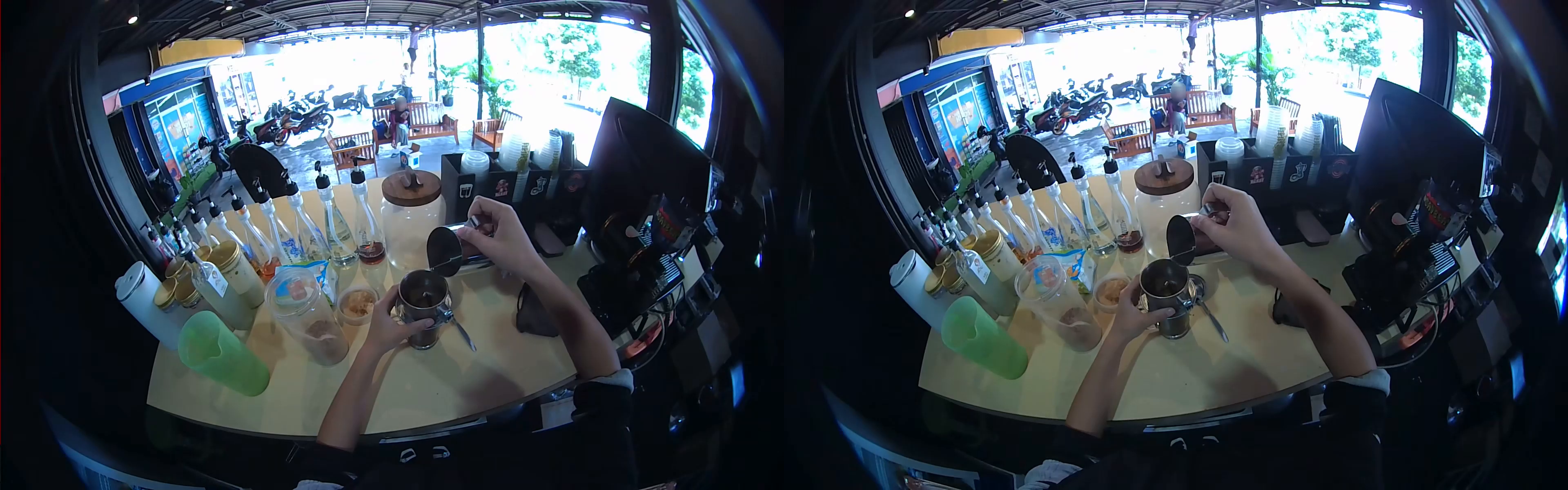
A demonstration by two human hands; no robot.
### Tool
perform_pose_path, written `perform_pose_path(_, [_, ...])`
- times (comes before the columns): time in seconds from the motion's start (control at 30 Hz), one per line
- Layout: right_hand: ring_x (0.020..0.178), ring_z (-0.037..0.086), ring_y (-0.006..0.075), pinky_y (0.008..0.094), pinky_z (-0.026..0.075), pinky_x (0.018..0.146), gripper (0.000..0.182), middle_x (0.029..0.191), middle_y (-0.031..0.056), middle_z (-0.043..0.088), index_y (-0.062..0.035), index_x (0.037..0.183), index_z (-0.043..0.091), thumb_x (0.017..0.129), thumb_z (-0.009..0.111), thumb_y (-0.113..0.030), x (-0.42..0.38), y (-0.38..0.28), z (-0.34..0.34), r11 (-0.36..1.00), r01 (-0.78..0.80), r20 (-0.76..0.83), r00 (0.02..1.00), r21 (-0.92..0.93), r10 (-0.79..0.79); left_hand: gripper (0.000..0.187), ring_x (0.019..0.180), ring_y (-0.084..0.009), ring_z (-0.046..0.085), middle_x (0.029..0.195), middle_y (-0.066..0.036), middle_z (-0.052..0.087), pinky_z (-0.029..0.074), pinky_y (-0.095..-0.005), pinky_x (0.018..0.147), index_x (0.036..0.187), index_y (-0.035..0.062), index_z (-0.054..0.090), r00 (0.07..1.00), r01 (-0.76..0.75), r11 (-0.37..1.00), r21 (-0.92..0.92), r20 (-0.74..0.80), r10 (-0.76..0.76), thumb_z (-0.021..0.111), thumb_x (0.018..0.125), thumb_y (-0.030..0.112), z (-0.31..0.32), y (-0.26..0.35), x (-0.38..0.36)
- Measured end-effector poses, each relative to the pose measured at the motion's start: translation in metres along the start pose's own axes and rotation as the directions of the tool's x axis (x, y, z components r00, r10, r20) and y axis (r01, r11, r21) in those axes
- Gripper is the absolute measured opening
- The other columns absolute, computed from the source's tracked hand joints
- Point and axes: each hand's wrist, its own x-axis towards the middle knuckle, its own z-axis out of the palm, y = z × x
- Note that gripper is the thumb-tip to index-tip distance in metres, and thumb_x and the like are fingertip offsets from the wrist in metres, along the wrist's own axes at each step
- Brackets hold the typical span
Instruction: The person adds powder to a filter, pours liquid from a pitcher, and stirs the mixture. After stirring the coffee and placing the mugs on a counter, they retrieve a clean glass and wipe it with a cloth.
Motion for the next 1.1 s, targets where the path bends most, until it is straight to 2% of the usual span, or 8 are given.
perform_pose_path(0.3, [0.063, 0.039, -0.0019, 0.0168, 0.033, 0.053, 0.023, 0.069, -0.0055, 0.042, -0.0041, 0.076, 0.044, 0.081, 0.066, -0.006, -0.002, 0.003, 0.009, 0.999, 0.036, 0.058, 0.998, 0.037, -0.038, 0.073, 0.103, -0.0149, 0.057, 0.108, -0.006, 0.062, 0.042, -0.0317, 0.094, 0.122, 0.0039, 0.052, 1.0, -0.006, 1.0, 0.005, 0.007, 0.006, 0.085, 0.06, 0.022, 0.0, 0.003, 0.0])
perform_pose_path(0.37, [0.059, 0.034, 0.0033, 0.0228, 0.03, 0.05, 0.024, 0.061, -0.0018, 0.037, 0.0005, 0.074, 0.047, 0.076, 0.069, -0.009, -0.004, 0.004, 0.01, 0.993, 0.044, 0.011, 0.999, 0.11, -0.045, 0.072, 0.103, -0.0152, 0.057, 0.108, -0.006, 0.062, 0.042, -0.0317, 0.094, 0.122, 0.0037, 0.052, 1.0, -0.003, 1.0, 0.005, 0.007, 0.003, 0.085, 0.06, 0.022, 0.0, 0.004, -0.001])
perform_pose_path(0.5, [0.06, 0.034, 0.0026, 0.0219, 0.03, 0.05, 0.022, 0.062, -0.0033, 0.038, -0.0008, 0.074, 0.047, 0.077, 0.068, -0.007, -0.009, 0.005, 0.006, 0.995, 0.041, -0.004, 0.999, 0.094, -0.041, 0.071, 0.103, -0.0158, 0.057, 0.108, -0.007, 0.063, 0.042, -0.0321, 0.094, 0.121, 0.0033, 0.053, 1.0, -0.003, 1.0, 0.007, 0.007, 0.003, 0.085, 0.06, 0.021, -0.001, 0.004, 0.0])
perform_pose_path(0.7, [0.061, 0.039, 0.001, 0.0194, 0.031, 0.051, 0.02, 0.066, -0.0056, 0.043, -0.0054, 0.075, 0.046, 0.082, 0.065, -0.006, -0.023, 0.042, -0.004, 0.959, 0.04, -0.126, 0.992, 0.279, -0.005, 0.07, 0.104, -0.0164, 0.058, 0.108, -0.007, 0.063, 0.042, -0.033, 0.096, 0.119, 0.0035, 0.054, 1.0, -0.006, 1.0, 0.017, 0.001, 0.006, 0.085, 0.06, 0.021, -0.001, 0.001, 0.0])
perform_pose_path(0.77, [0.062, 0.045, 0.0017, 0.0175, 0.033, 0.052, 0.018, 0.069, -0.0037, 0.049, -0.0059, 0.076, 0.048, 0.082, 0.065, -0.005, -0.038, 0.057, -0.006, 0.859, -0.067, -0.201, 0.96, 0.508, 0.193, 0.069, 0.104, -0.0167, 0.058, 0.108, -0.007, 0.063, 0.042, -0.0333, 0.096, 0.119, 0.0036, 0.054, 1.0, -0.016, 1.0, 0.017, 0.012, 0.016, 0.085, 0.059, 0.022, -0.001, 0.002, 0.0])
perform_pose_path(0.87, [0.06, 0.043, 0.0027, 0.02, 0.032, 0.052, 0.015, 0.068, -0.0046, 0.048, -0.0086, 0.077, 0.049, 0.083, 0.062, -0.005, -0.062, 0.1, -0.005, 0.827, -0.168, -0.243, 0.908, 0.536, 0.342, 0.069, 0.104, -0.0169, 0.058, 0.108, -0.007, 0.063, 0.042, -0.0334, 0.096, 0.119, 0.0035, 0.054, 1.0, 0.007, 1.0, 0.023, 0.017, -0.007, 0.085, 0.06, 0.022, -0.002, 0.002, 0.002])
perform_pose_path(0.97, [0.061, 0.043, 0.0044, 0.0218, 0.032, 0.057, 0.013, 0.067, -0.004, 0.048, -0.0091, 0.076, 0.049, 0.083, 0.06, -0.005, -0.083, 0.152, 0.01, 0.825, -0.162, -0.301, 0.879, 0.542, 0.37, 0.069, 0.104, -0.0173, 0.059, 0.108, -0.008, 0.063, 0.042, -0.0336, 0.096, 0.119, 0.0033, 0.054, 1.0, -0.022, 0.999, 0.038, 0.013, 0.022, 0.085, 0.06, 0.025, -0.001, 0.001, 0.001])
perform_pose_path(1.1, [0.062, 0.043, 0.0057, 0.0232, 0.032, 0.06, 0.012, 0.067, -0.0033, 0.047, -0.0092, 0.075, 0.049, 0.083, 0.058, -0.005, -0.101, 0.169, 0.028, 0.736, -0.247, -0.29, 0.804, 0.63, 0.518, 0.075, 0.105, -0.0195, 0.058, 0.109, -0.01, 0.063, 0.042, -0.0347, 0.096, 0.12, 0.0025, 0.052, 0.998, -0.033, 0.997, 0.073, -0.043, 0.036, 0.086, 0.058, 0.03, -0.003, -0.002, -0.004])
